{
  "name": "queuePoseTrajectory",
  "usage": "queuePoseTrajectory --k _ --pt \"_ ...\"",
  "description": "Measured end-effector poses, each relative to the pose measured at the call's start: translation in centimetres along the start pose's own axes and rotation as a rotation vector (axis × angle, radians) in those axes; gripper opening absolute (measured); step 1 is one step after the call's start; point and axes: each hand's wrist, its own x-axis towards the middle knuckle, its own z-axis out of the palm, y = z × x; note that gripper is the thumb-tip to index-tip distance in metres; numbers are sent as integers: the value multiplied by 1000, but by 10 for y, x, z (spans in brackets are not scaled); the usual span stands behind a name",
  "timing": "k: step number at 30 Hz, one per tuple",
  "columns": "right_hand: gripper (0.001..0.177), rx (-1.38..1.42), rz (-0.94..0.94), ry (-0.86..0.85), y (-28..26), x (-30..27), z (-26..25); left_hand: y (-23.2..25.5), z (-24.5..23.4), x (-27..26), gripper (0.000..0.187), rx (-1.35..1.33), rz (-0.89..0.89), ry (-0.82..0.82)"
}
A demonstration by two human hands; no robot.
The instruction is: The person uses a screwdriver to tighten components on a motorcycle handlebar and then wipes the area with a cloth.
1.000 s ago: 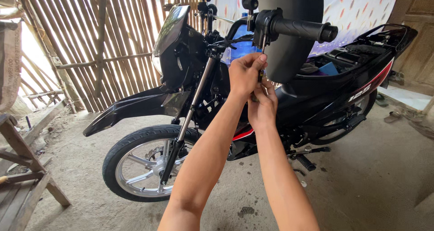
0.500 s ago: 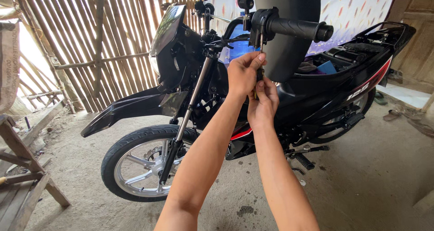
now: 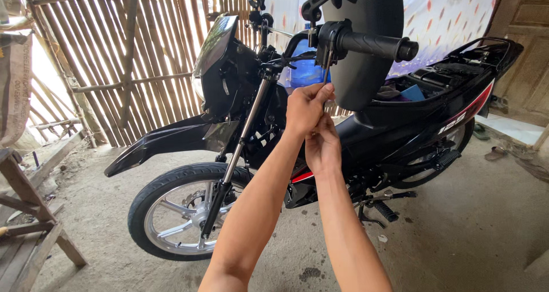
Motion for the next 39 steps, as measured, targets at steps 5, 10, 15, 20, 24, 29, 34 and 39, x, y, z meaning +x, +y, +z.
queuePoseTrajectory --k 5,10,15,20,24,29,34,39 --pt "25 260 248 -434 -11 27 -40 -1 -28 -17 44 -544 -146 -362" --pt "28 72 152 -75 0 3 -12 -4 -20 -12 44 -336 -122 -65" --pt "22 220 98 -13 -2 21 -32 -7 -13 -13 43 -35 -3 -41" --pt "17 170 269 -384 -15 26 -48 -28 -16 -2 31 -151 -83 -128" --pt "28 -15 340 -403 -24 12 -31 -42 -14 19 41 -431 19 -245" --pt "24 -234 219 -273 -43 8 -38 -26 -7 53 52 -1006 -397 -209" --pt "26 -262 390 134 -78 59 -9 0 22 80 51 -1264 -640 -162" --pt "16 -535 581 247 -141 85 64 48 37 93 34 -1526 -843 155"
